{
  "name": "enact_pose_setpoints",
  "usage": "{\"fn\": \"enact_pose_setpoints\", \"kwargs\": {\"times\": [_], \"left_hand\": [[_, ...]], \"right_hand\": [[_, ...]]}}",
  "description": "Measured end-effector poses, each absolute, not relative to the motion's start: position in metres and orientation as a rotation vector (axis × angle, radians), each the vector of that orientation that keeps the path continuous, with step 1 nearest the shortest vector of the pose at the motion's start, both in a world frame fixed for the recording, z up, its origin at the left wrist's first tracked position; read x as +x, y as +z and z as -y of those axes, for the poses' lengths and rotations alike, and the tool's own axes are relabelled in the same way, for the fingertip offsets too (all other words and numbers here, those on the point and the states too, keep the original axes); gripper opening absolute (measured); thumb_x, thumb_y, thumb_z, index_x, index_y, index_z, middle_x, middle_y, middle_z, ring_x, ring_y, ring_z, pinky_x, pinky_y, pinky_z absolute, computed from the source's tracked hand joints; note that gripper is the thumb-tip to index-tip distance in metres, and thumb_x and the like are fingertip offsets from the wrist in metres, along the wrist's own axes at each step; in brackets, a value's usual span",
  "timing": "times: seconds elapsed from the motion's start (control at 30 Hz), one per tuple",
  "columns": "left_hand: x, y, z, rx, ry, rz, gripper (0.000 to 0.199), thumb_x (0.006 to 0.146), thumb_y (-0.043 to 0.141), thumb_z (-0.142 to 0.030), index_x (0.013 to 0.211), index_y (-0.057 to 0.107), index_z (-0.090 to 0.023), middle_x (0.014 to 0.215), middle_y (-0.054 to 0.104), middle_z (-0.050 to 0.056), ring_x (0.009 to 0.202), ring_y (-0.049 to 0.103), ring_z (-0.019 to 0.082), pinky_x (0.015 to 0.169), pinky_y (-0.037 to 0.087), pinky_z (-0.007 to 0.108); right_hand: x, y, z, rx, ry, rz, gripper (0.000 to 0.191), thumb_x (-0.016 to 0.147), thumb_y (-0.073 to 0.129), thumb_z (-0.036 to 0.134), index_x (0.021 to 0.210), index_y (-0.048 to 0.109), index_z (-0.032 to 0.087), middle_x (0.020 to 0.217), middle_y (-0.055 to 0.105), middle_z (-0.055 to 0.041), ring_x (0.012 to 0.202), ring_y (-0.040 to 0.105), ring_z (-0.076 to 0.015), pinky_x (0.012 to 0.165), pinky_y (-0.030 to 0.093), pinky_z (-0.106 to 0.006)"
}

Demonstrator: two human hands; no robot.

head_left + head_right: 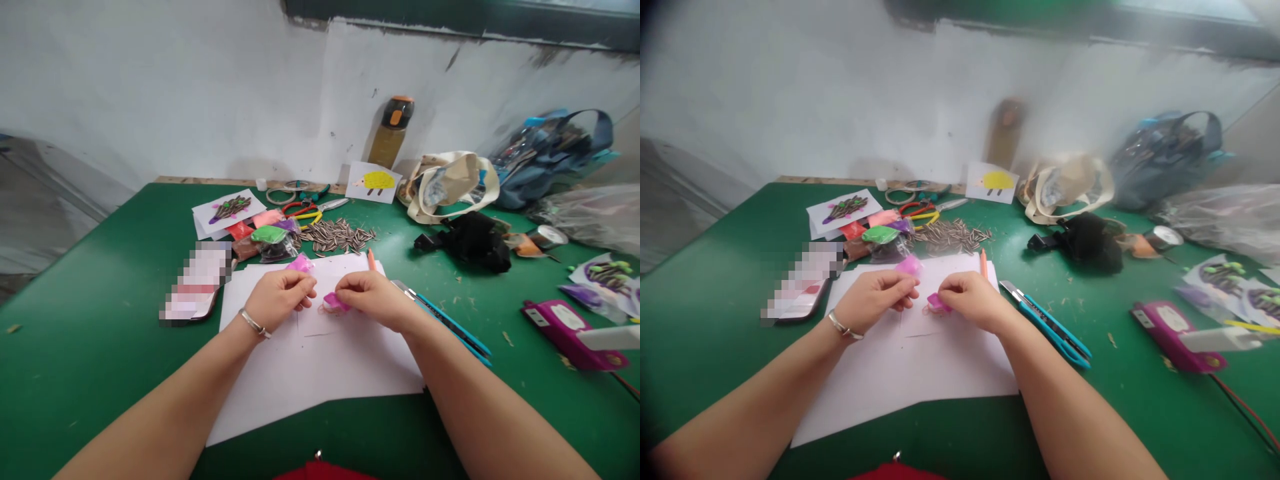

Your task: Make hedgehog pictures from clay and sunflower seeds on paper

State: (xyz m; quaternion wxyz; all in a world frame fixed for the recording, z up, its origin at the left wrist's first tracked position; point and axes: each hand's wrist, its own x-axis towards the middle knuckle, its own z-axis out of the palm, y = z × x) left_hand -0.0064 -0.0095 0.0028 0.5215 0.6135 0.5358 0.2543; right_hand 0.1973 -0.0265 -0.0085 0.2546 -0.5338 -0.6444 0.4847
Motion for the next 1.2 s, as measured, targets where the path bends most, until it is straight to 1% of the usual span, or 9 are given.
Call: {"fn": "enact_pose_setpoints", "kwargs": {"times": [0.1,0.17,0.3,0.43,0.6,0.77,0.87,1.0,1.2], "left_hand": [[-0.008,0.001,0.010,1.752,0.553,-1.311,0.020,0.083,0.054,-0.031,0.079,0.069,-0.018,0.072,0.070,0.000,0.063,0.064,0.014,0.062,0.048,0.025],[-0.008,-0.002,0.011,1.987,0.503,-1.311,0.021,0.084,0.052,-0.029,0.080,0.070,-0.021,0.073,0.071,-0.001,0.068,0.065,0.015,0.066,0.046,0.026],[-0.008,-0.005,0.013,2.281,0.420,-1.233,0.025,0.088,0.047,-0.027,0.086,0.072,-0.023,0.085,0.073,-0.001,0.078,0.065,0.018,0.069,0.043,0.028],[-0.008,-0.007,0.013,2.350,0.375,-1.224,0.025,0.089,0.046,-0.026,0.091,0.071,-0.023,0.089,0.073,0.000,0.080,0.065,0.018,0.069,0.043,0.028],[-0.007,-0.008,0.015,2.430,0.272,-1.154,0.026,0.090,0.046,-0.026,0.094,0.071,-0.023,0.088,0.072,0.002,0.081,0.063,0.019,0.070,0.044,0.029],[-0.004,-0.012,0.017,2.520,0.238,-1.021,0.026,0.091,0.044,-0.023,0.093,0.070,-0.021,0.087,0.071,0.004,0.082,0.061,0.019,0.075,0.044,0.030],[-0.004,-0.014,0.016,2.543,0.251,-0.991,0.026,0.092,0.044,-0.022,0.096,0.069,-0.020,0.089,0.070,0.005,0.084,0.061,0.019,0.077,0.045,0.031],[-0.004,-0.015,0.016,2.573,0.247,-0.979,0.026,0.093,0.043,-0.022,0.097,0.069,-0.019,0.088,0.069,0.005,0.083,0.060,0.019,0.077,0.045,0.031],[-0.004,-0.018,0.018,2.654,0.240,-0.951,0.028,0.094,0.043,-0.021,0.091,0.070,-0.018,0.085,0.067,0.006,0.080,0.058,0.018,0.073,0.044,0.030]], "right_hand": [[0.197,-0.012,0.027,-1.436,1.330,1.810,0.018,0.079,0.051,0.026,0.067,0.063,0.018,0.064,0.058,0.0007,0.059,0.048,-0.0118,0.055,0.036,-0.026],[0.197,-0.013,0.027,-1.456,1.301,1.827,0.018,0.078,0.051,0.025,0.068,0.064,0.018,0.064,0.058,0.0005,0.060,0.048,-0.0121,0.055,0.035,-0.025],[0.194,-0.012,0.027,-1.501,1.217,1.850,0.019,0.078,0.050,0.025,0.068,0.065,0.018,0.061,0.058,0.0004,0.058,0.049,-0.0124,0.055,0.035,-0.026],[0.189,-0.014,0.027,-1.540,1.122,1.912,0.021,0.079,0.049,0.024,0.065,0.065,0.020,0.062,0.061,0.0008,0.059,0.051,-0.0127,0.062,0.038,-0.027],[0.184,-0.018,0.028,-1.628,1.009,2.017,0.020,0.079,0.048,0.021,0.068,0.065,0.021,0.069,0.066,0.0000,0.066,0.055,-0.0150,0.061,0.036,-0.026],[0.182,-0.019,0.029,-1.686,0.875,2.106,0.021,0.080,0.047,0.020,0.069,0.066,0.022,0.072,0.068,-0.0021,0.069,0.057,-0.0166,0.064,0.036,-0.027],[0.182,-0.019,0.029,-1.693,0.846,2.121,0.022,0.081,0.047,0.021,0.070,0.066,0.022,0.073,0.069,-0.0026,0.069,0.058,-0.0170,0.064,0.036,-0.027],[0.182,-0.019,0.029,-1.705,0.849,2.117,0.021,0.081,0.046,0.019,0.071,0.065,0.021,0.074,0.069,-0.0030,0.069,0.058,-0.0169,0.063,0.036,-0.027],[0.180,-0.016,0.030,-1.724,0.829,2.117,0.020,0.080,0.047,0.018,0.071,0.064,0.021,0.073,0.068,-0.0025,0.067,0.057,-0.0158,0.067,0.037,-0.027]]}}
